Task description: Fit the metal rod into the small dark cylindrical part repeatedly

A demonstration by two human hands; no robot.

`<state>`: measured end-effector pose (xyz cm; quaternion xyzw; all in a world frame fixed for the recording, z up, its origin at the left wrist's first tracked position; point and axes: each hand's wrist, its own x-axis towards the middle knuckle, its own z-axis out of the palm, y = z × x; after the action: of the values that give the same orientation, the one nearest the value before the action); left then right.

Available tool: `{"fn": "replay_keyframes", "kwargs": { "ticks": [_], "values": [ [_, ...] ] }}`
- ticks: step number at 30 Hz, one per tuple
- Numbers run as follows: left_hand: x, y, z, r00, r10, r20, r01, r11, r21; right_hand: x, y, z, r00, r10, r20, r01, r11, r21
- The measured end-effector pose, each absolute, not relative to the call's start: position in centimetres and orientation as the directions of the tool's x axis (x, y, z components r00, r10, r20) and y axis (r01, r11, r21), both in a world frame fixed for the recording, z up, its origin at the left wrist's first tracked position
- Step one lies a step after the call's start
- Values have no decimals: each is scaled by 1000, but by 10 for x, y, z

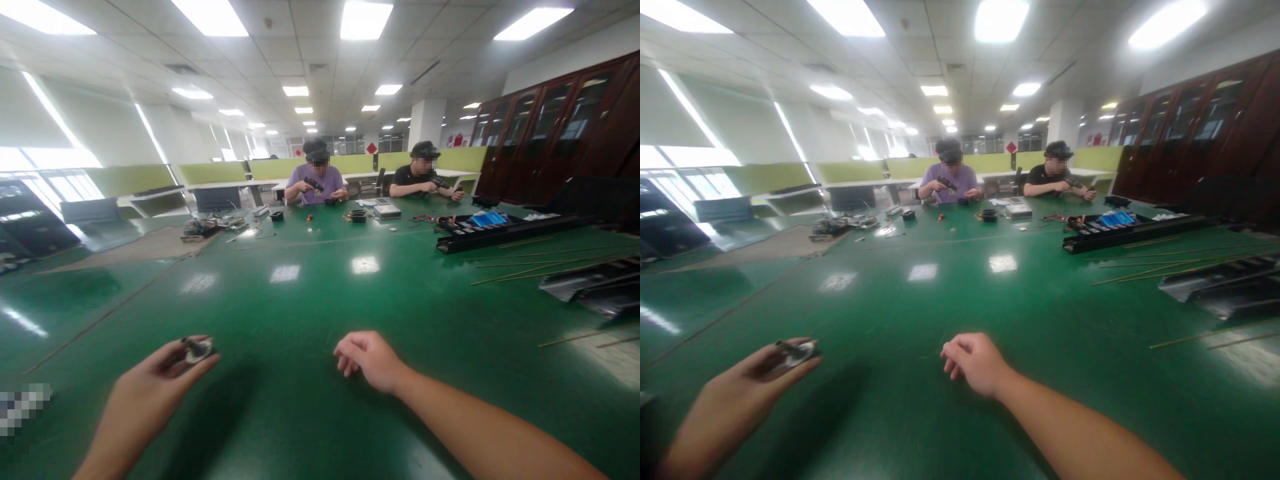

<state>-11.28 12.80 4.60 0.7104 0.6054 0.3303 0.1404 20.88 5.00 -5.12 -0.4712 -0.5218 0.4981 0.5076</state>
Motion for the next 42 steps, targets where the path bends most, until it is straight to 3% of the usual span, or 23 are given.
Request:
{"fn": "replay_keyframes", "kwargs": {
  "ticks": [3, 7, 10, 14, 24, 29, 42],
  "values": [
    [-63, 148, 36, 286, 927, 243, 634, -373, 677, 214, 53, -53, 122, 988, 97, 152, 78, -985],
    [-4, 152, 21, 584, 731, 353, 494, -665, 560, 217, 57, -57, 222, 964, 147, 236, 93, -967],
    [11, 151, 3, 680, 598, 424, 404, -788, 464, 217, 58, -60, 214, 965, 155, 269, 94, -958],
    [5, 155, -25, 708, 503, 496, 336, -857, 389, 216, 56, -63, 180, 972, 148, 277, 94, -956],
    [11, 138, -25, 734, 416, 536, 182, -882, 435, 210, 43, -57, 146, 972, 187, 400, 115, -909],
    [10, 137, -25, 759, 412, 504, 183, -879, 441, 209, 41, -50, 114, 965, 234, 494, 149, -856],
    [12, 138, -27, 807, 394, 440, 198, -882, 427, 206, 45, -50, 113, 961, 253, 457, 176, -872]
  ]
}}
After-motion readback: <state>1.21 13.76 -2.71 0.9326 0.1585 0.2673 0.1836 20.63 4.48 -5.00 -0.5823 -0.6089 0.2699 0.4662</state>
